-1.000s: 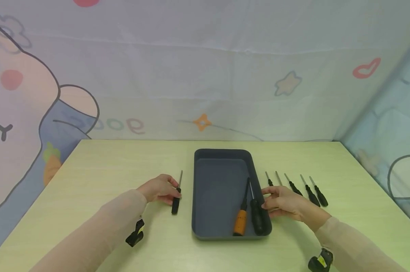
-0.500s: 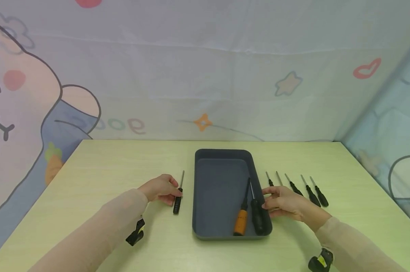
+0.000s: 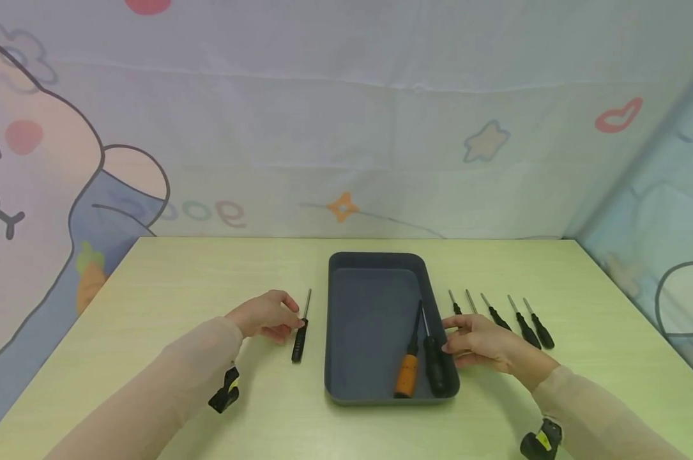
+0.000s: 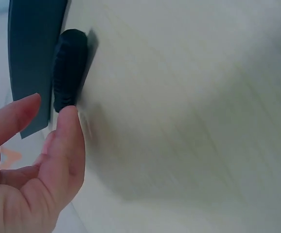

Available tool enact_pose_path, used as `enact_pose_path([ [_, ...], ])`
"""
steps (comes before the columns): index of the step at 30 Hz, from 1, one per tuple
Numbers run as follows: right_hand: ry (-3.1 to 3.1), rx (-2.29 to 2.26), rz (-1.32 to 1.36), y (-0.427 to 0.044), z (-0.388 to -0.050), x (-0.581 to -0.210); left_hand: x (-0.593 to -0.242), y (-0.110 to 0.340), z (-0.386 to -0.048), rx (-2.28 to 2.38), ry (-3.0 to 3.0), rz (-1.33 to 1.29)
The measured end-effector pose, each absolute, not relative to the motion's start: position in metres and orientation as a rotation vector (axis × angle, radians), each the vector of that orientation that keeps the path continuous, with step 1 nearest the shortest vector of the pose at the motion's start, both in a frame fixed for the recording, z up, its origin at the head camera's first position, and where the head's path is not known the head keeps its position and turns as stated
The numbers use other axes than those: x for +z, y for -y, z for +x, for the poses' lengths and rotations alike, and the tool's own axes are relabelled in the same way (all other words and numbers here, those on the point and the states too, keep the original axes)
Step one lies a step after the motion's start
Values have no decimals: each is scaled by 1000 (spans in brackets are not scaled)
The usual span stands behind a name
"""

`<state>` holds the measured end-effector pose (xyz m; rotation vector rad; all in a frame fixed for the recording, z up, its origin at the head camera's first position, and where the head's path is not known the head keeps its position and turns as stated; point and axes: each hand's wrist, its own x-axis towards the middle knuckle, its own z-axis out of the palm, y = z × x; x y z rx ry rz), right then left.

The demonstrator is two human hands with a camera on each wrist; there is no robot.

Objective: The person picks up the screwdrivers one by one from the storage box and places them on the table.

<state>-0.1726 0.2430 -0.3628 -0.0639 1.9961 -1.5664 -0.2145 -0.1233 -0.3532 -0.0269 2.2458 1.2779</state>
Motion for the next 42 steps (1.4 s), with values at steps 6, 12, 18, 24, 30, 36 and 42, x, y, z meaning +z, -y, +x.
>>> enact_pose_path([
  [6, -2003, -1561, -48, -242, -172, -362, -342, 128, -216, 1302, -2228, 12],
  [12, -1991, -1568, -65, -242, -171, -361, -336, 128, -221, 1332, -2202, 24],
  [18, -1981, -1575, -56, -242, -172, -361, -330, 126, -223, 1344, -2198, 22],
  [24, -1979, -1579, -60, -242, -171, -360, -324, 123, -222, 1351, -2190, 32],
  [30, -1978, -1581, -58, -242, -172, -362, -322, 119, -222, 1363, -2180, 50],
  [36, -1975, -1584, -59, -242, -171, -362, -320, 113, -223, 1372, -2176, 58],
  [42, -1975, -1584, -64, -242, -172, -362, -318, 107, -225, 1364, -2171, 61],
])
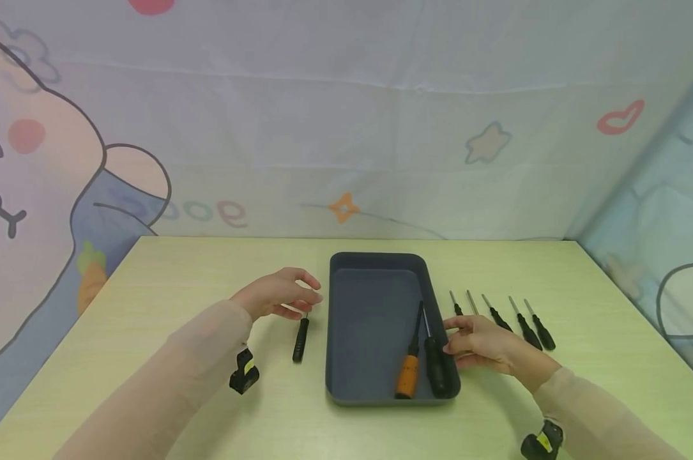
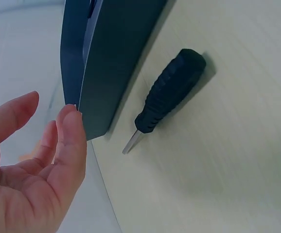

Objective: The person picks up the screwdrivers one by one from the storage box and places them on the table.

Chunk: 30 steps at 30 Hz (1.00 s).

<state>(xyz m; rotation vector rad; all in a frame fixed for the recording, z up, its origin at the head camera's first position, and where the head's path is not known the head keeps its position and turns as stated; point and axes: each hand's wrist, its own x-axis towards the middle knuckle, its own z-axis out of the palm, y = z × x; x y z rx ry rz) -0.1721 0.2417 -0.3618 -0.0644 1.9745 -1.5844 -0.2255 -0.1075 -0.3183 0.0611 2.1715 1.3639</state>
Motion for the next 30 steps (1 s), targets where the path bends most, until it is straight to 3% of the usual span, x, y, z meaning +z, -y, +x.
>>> enact_pose_path([
  [30, -1899, -1610, -156, -256, -182, -374, -314, 49, -229, 1396, -2121, 191],
])
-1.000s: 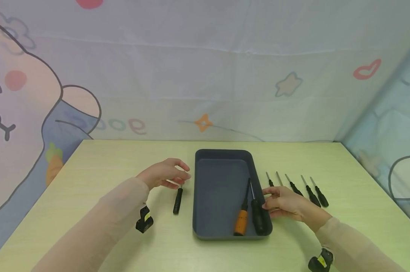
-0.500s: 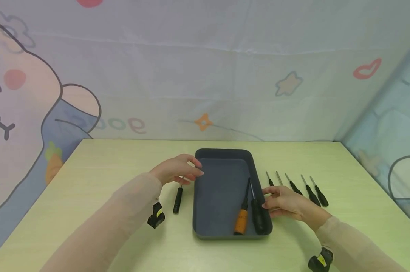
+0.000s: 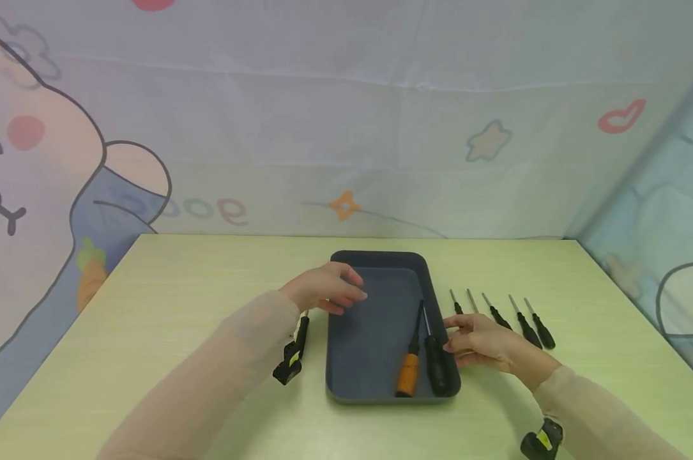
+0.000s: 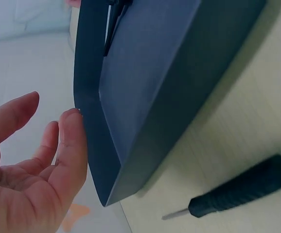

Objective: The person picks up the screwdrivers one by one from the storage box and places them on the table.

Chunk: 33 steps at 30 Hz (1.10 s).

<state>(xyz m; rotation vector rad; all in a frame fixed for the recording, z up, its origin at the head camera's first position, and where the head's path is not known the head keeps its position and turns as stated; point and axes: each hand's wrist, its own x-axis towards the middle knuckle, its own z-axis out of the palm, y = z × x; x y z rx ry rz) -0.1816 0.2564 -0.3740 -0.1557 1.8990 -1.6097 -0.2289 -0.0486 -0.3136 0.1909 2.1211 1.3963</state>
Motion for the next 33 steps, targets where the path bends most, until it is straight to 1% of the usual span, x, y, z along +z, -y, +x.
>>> enact_pose_path([
  [8, -1950, -1595, -74, -248, -175, -366, -315, 31, -227, 1389, -2109, 196],
  [24, -1949, -1599, -63, -246, -175, -363, -324, -4, -228, 1400, -2058, 240],
  [33, -1948, -1602, -72, -246, -176, -365, -332, -28, -225, 1337, -2089, 149],
])
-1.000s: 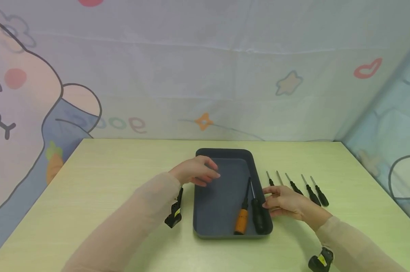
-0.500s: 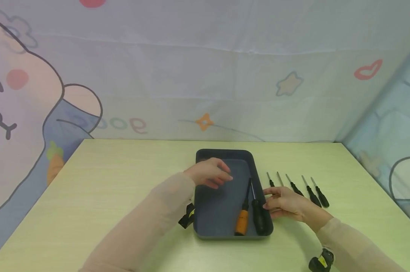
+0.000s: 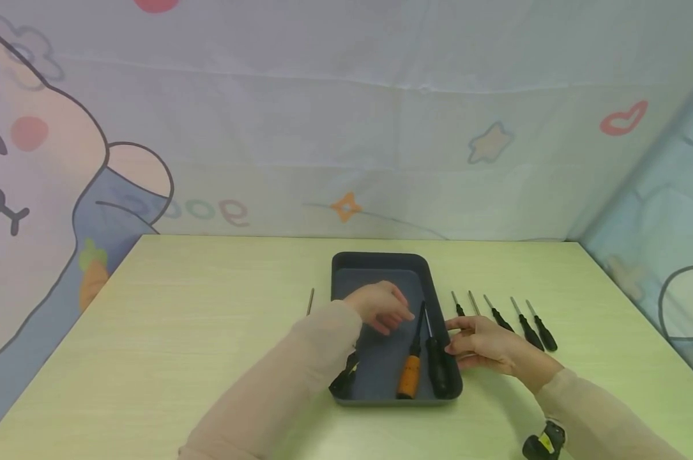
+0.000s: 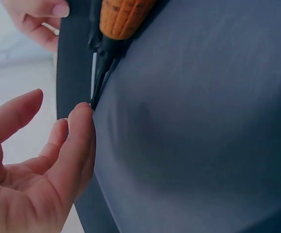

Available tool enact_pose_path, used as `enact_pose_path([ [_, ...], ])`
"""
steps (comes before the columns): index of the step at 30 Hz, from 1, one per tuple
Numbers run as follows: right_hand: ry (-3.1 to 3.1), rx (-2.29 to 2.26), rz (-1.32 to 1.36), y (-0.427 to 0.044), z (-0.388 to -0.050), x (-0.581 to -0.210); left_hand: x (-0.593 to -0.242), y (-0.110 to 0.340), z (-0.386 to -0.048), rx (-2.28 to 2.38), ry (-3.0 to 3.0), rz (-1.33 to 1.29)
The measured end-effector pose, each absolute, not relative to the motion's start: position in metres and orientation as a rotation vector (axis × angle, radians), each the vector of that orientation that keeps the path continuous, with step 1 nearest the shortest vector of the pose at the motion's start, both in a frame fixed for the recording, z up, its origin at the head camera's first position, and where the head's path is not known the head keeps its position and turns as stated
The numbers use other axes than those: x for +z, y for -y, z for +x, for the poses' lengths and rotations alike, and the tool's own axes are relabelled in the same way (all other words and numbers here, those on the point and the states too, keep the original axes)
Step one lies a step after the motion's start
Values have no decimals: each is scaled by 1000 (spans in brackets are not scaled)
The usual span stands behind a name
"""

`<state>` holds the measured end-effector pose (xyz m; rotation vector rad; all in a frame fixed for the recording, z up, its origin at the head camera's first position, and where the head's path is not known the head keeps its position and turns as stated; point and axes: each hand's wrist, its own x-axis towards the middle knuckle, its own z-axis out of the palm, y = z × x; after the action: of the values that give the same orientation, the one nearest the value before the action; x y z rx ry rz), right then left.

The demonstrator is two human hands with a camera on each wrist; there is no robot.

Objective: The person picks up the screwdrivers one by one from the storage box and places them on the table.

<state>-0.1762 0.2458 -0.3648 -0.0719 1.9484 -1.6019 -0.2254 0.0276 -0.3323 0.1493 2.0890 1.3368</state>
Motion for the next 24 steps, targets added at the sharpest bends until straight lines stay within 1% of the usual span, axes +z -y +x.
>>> enact_pose_path([
  [17, -1916, -1620, -95, -246, -177, -365, -351, -53, -221, 1233, -2056, 72],
  [24, -1925, -1615, -92, -247, -176, -364, -352, -60, -216, 1013, -2247, 172],
])
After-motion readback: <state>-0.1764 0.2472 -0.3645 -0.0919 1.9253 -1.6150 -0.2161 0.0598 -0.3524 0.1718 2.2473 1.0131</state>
